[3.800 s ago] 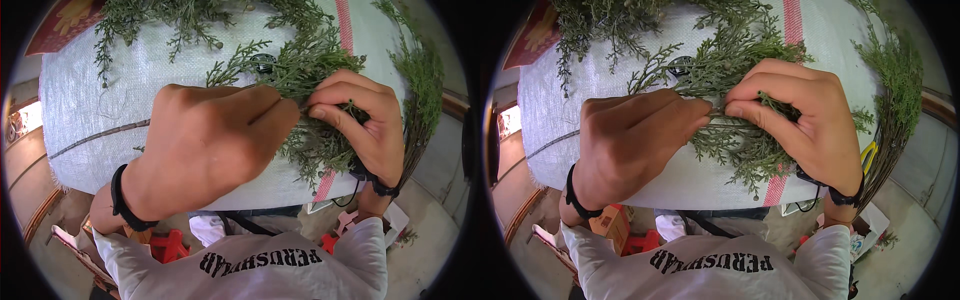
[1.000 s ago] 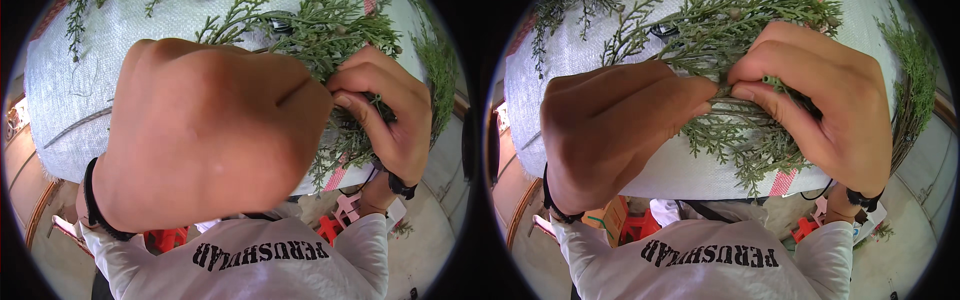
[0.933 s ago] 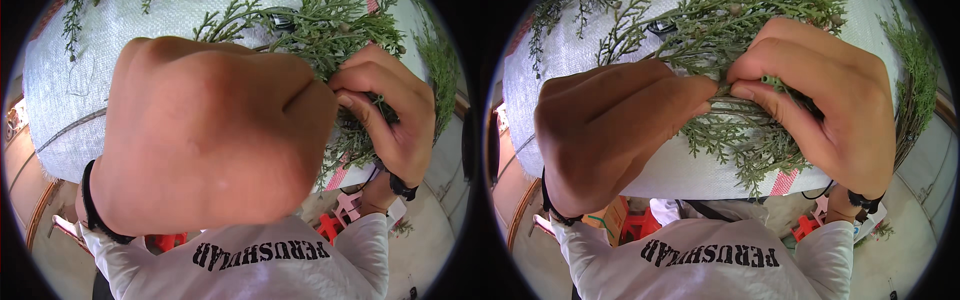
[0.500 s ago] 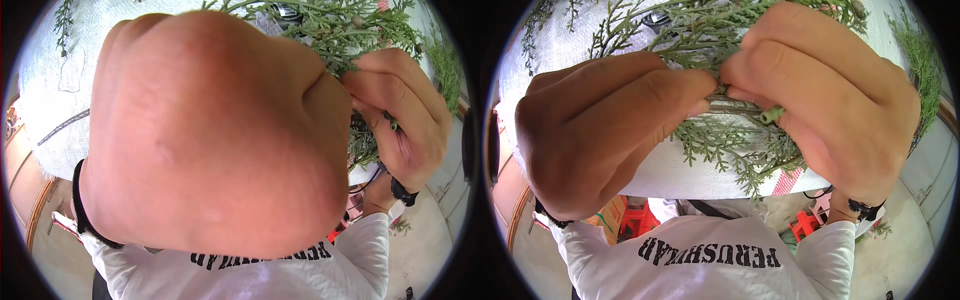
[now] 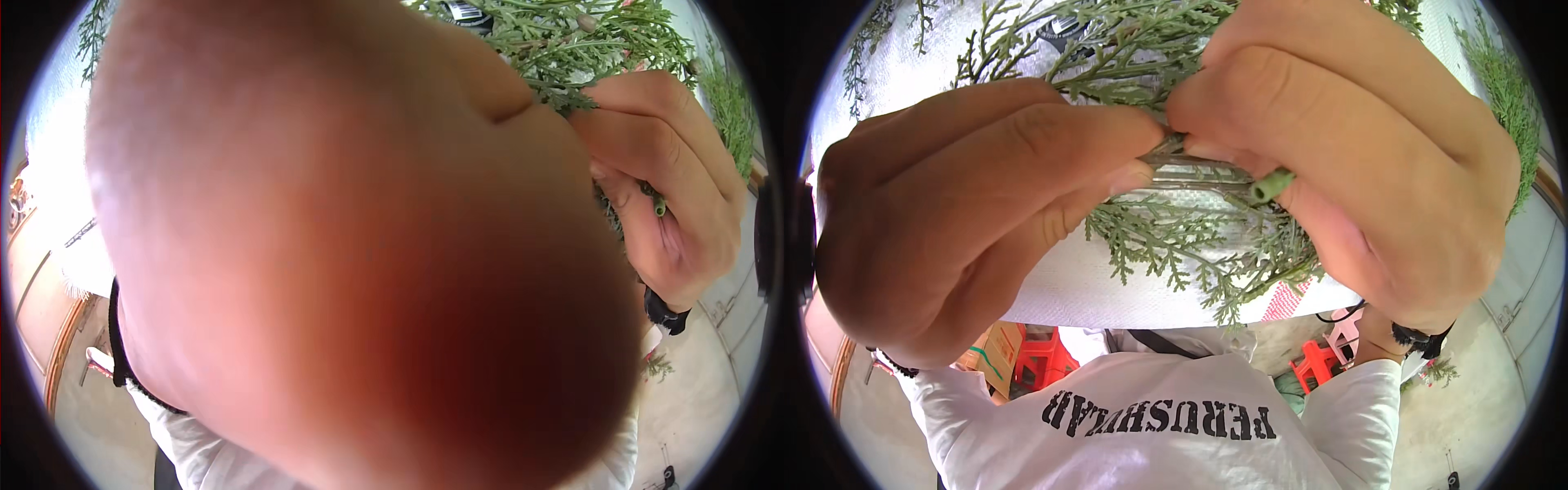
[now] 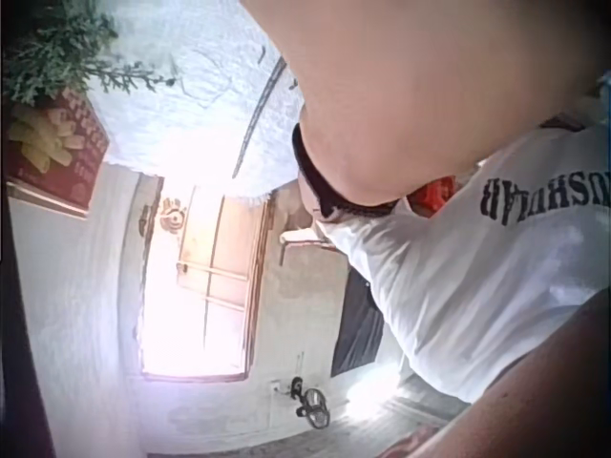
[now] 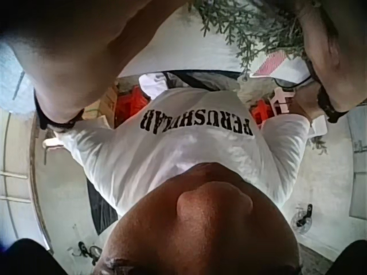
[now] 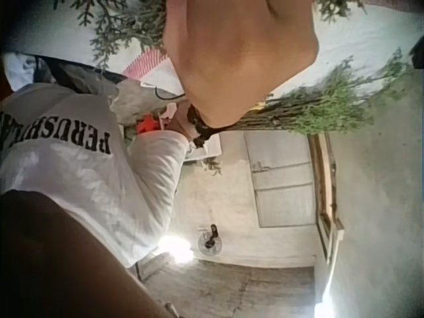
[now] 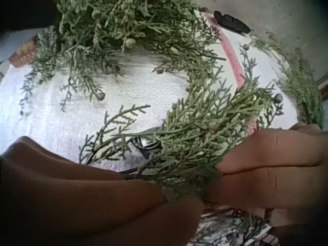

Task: Bundling and tying evergreen branches together using wire to form a garland or wreath.

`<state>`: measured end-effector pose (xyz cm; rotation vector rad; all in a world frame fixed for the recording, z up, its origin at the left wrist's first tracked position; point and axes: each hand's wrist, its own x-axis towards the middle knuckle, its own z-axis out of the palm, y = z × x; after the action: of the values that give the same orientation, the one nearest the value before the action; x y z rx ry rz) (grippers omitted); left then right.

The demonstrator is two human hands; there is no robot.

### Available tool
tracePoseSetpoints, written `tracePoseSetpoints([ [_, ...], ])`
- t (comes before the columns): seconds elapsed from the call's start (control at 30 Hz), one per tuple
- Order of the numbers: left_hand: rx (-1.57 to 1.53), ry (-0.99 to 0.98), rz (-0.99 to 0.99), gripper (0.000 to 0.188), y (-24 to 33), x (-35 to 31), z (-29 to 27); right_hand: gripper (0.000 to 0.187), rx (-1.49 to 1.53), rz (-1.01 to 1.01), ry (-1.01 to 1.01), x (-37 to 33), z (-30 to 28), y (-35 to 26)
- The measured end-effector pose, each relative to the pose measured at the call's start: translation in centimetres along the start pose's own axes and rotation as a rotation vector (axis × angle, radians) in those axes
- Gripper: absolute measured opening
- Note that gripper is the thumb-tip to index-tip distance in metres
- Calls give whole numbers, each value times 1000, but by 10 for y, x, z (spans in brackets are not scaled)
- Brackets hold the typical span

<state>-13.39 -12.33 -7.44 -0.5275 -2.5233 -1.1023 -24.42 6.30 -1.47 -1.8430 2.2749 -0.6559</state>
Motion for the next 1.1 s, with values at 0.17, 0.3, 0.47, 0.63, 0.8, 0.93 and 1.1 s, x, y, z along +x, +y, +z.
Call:
tracePoseSetpoints([
  [0.17, -7, 2, -11, 24, -1, 0, 3, 26, -2, 3, 61, -4, 5, 2],
  [0.3, -27, 4, -21, 23, -3, 2, 5, 27, -5, 18, 111, -5, 7, 2],
  [0.47, -38, 5, -43, 22, -4, 0, 6, 27, 2, 24, 176, -7, 14, 0],
  [0.63, -39, 7, -84, 21, -2, -7, 6, 27, 10, 9, 197, -4, 25, 2],
  [0.8, -45, 10, -102, 20, -1, -9, 3, 27, -26, -5, 196, -59, -14, 32],
  [0.93, -72, 23, -103, 20, -1, -6, 4, 26, -75, -5, 182, -71, -28, 48],
  [1.1, -88, 23, -115, 19, -3, -6, 2, 25, -116, -8, 179, -121, -65, 63],
])
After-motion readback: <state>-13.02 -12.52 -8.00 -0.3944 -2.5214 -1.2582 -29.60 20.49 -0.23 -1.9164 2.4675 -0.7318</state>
